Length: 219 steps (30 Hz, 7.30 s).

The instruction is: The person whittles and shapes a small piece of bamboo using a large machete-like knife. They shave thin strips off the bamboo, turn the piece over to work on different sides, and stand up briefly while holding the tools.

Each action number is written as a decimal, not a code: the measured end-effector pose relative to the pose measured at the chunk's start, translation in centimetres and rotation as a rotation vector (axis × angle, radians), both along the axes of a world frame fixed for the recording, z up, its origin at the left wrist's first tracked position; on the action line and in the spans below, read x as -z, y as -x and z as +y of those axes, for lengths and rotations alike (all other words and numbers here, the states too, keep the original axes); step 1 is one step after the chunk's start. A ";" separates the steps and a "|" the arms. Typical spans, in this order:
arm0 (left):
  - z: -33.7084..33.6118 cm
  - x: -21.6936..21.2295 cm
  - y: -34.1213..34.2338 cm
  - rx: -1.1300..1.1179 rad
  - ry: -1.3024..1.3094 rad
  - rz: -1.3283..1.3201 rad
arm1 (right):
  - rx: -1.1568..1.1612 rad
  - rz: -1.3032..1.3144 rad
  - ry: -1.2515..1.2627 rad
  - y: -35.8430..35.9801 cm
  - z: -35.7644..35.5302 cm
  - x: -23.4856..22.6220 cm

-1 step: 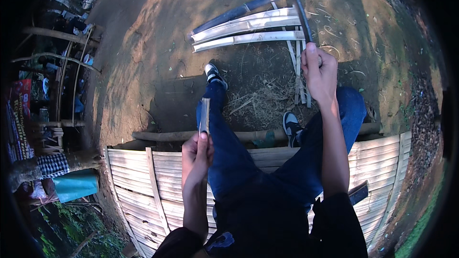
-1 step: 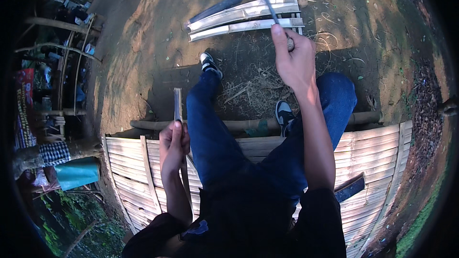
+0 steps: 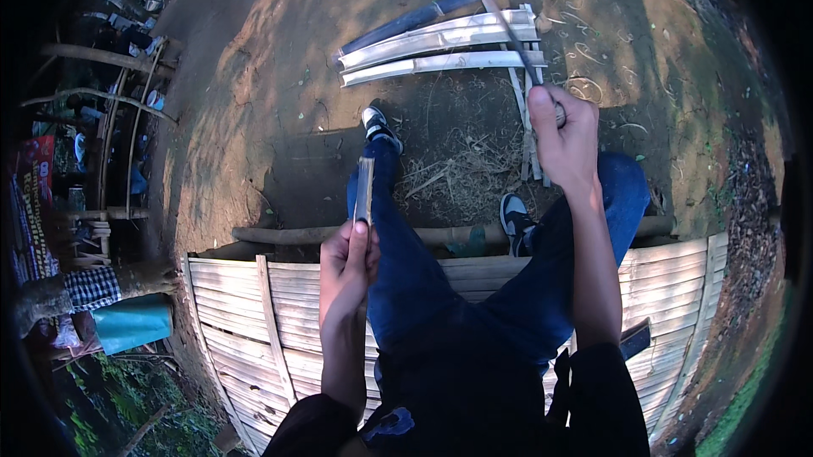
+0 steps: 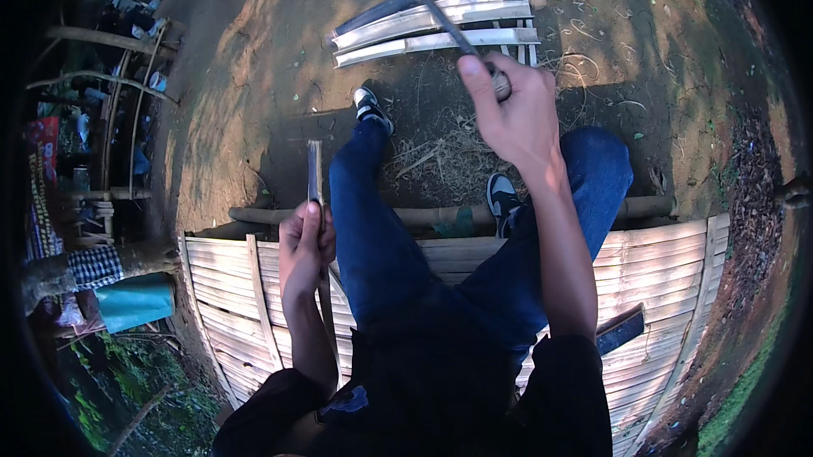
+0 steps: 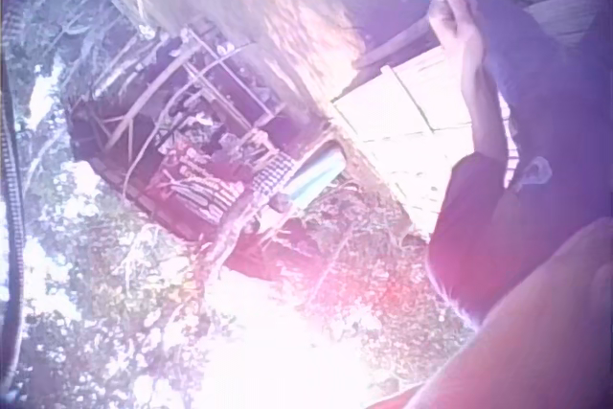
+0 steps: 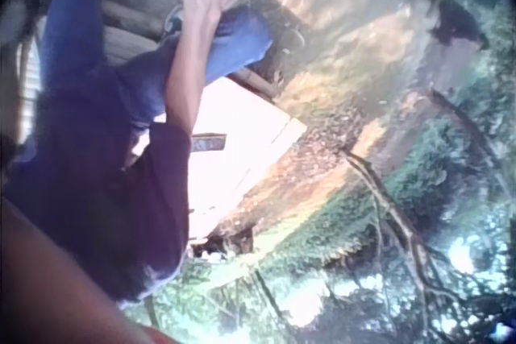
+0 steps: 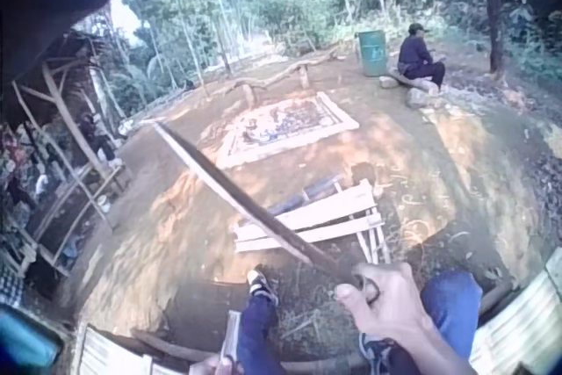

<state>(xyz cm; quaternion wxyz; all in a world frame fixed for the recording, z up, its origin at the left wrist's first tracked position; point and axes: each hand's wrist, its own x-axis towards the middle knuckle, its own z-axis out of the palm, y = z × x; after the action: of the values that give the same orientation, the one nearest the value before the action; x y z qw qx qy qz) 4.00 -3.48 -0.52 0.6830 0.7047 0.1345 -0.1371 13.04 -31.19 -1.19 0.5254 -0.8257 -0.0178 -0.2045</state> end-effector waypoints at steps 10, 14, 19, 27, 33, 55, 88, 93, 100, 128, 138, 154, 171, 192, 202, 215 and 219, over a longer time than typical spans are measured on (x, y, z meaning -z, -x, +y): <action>-3.9 0.0 -1.7 0.052 0.081 -0.005 | -0.348 -0.312 0.396 2.8 6.0 3.0; -4.9 0.7 -1.8 0.076 0.033 -0.065 | -0.331 -0.385 0.301 2.7 5.8 5.3; -5.3 -0.7 1.6 0.293 0.243 -0.040 | 0.261 0.459 0.147 -5.9 -0.5 5.0; -3.1 -0.4 -1.7 0.196 0.224 0.015 | -0.168 -0.195 0.178 2.0 2.0 1.4; -3.4 0.6 -1.9 0.185 0.494 0.118 | -0.353 -0.352 0.282 3.1 5.5 4.0; -0.5 0.1 -2.5 0.096 0.076 -0.093 | -0.242 -0.303 0.103 2.2 3.8 2.5; -3.8 3.4 -0.1 0.137 -0.310 -0.486 | -0.422 -0.348 0.325 2.4 6.8 4.3; -4.7 -4.1 4.2 0.568 0.105 -0.333 | 0.033 0.313 0.028 -3.0 4.3 7.6; -1.1 -0.2 -0.4 0.168 0.063 -0.211 | -0.155 0.062 -0.099 0.9 3.7 5.1; -5.4 0.3 -3.1 0.150 0.373 0.035 | -0.330 -0.191 0.216 2.0 4.2 4.9; -5.3 -0.1 -3.5 0.218 0.356 0.040 | -0.238 0.036 -0.476 1.3 3.2 6.1; -2.5 4.6 -8.6 0.167 0.228 -0.094 | -0.395 0.111 -0.291 0.3 5.2 4.9; -5.9 4.1 -13.9 0.412 0.056 -0.121 | -0.313 -0.101 0.326 -7.4 2.6 4.5; -4.0 4.3 -14.9 0.302 0.167 -0.086 | -0.289 -0.051 0.469 -7.5 3.8 5.6; -3.7 4.0 -15.4 0.396 0.372 0.085 | -0.262 -0.194 0.270 -7.3 3.5 4.7; -3.4 3.0 -14.6 0.378 0.546 0.289 | -0.359 -0.150 0.453 -7.2 4.1 5.2; -2.6 2.6 -15.6 0.340 0.614 0.251 | -0.247 -0.099 0.424 -8.1 2.9 6.3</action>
<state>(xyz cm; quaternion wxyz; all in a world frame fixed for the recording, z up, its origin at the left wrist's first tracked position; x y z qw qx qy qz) 19.61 -6.10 -3.11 0.8081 0.4571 0.0509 -0.3680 21.12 -28.30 -7.52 0.3600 -0.8979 -0.1871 -0.1707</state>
